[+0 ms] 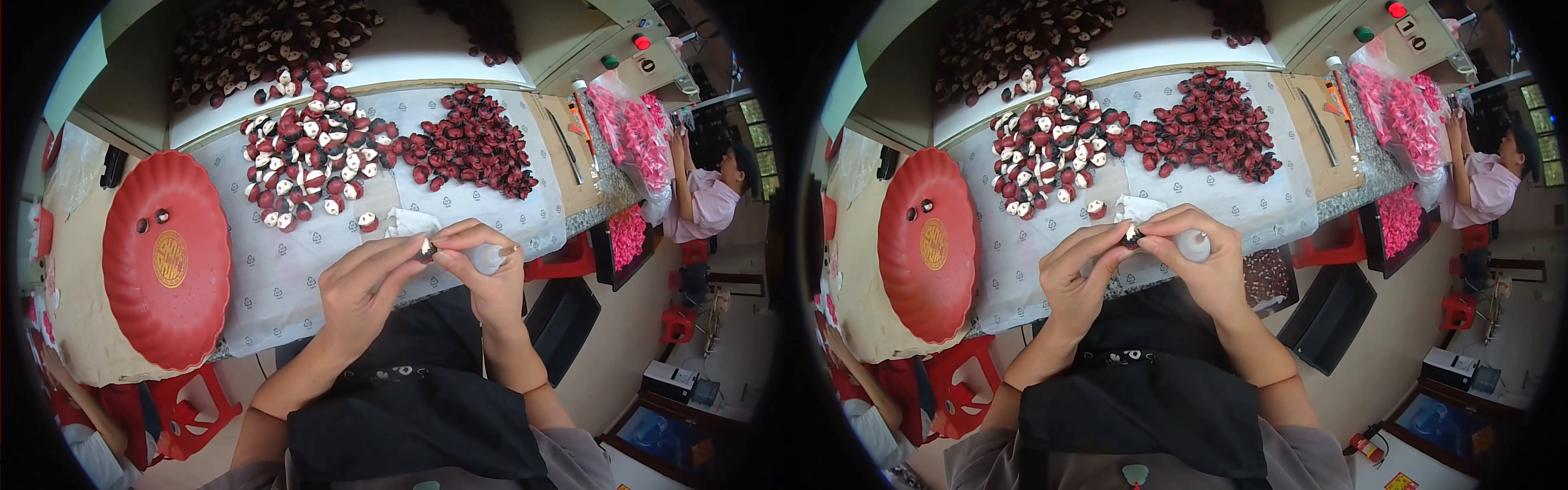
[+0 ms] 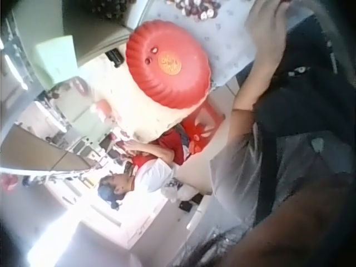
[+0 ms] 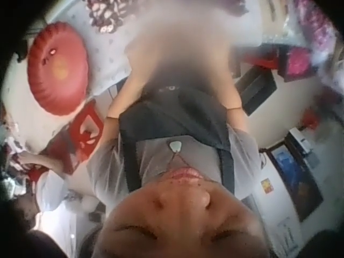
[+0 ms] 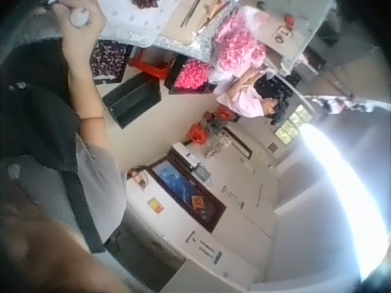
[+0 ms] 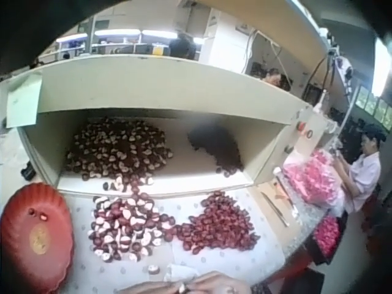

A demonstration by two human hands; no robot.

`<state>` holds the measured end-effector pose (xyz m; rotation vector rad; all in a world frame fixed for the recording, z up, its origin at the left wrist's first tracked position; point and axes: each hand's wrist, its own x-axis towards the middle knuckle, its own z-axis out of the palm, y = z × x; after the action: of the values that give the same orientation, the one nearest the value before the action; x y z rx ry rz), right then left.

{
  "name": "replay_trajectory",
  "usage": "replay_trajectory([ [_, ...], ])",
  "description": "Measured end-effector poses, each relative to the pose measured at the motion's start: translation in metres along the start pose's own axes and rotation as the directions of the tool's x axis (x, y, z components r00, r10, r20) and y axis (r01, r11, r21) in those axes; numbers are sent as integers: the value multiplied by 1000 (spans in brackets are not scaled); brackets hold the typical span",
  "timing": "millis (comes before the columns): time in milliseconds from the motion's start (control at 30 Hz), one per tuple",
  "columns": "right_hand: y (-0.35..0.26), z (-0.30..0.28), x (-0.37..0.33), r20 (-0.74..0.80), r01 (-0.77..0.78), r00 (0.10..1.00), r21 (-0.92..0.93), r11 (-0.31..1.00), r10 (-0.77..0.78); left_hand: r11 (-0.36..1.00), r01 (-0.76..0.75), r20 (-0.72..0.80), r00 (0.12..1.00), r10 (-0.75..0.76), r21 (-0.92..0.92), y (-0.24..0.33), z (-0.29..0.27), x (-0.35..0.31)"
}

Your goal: The person applies glue to small figurine parts with a glue applicator, then assembles the parts by hand on a workbench.

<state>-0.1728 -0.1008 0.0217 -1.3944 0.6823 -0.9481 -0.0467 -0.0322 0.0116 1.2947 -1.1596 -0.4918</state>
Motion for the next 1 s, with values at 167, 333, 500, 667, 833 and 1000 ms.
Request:
replay_trajectory([
  [167, -5, 0, 1, 22, -171, 985, 79, 982, 170, 969, -195, 16, 981, 194, 154, -9, -3, 0],
  [333, -5, 4, 3, 50, -224, 974, 61, 973, 221, 940, -273, 11, 961, 277, 206, -10, -6, -1],
  [500, 0, 8, 4, -15, 13, 1000, -235, 972, -17, 992, -87, 65, 995, 82, 95, -11, -6, 2],
  [667, 8, 16, -1, 154, 592, 745, -603, 535, -649, 565, 398, 240, 911, -335, -723, -4, -6, -5],
  [833, 3, 15, -7, 91, 435, 872, -595, 676, -481, 427, 476, 305, 860, -409, -769, -6, -7, -6],
  [1000, 9, 10, -9, 104, 454, 858, -609, 650, -503, 508, 513, 361, 855, -373, -691, -9, -6, -7],
])
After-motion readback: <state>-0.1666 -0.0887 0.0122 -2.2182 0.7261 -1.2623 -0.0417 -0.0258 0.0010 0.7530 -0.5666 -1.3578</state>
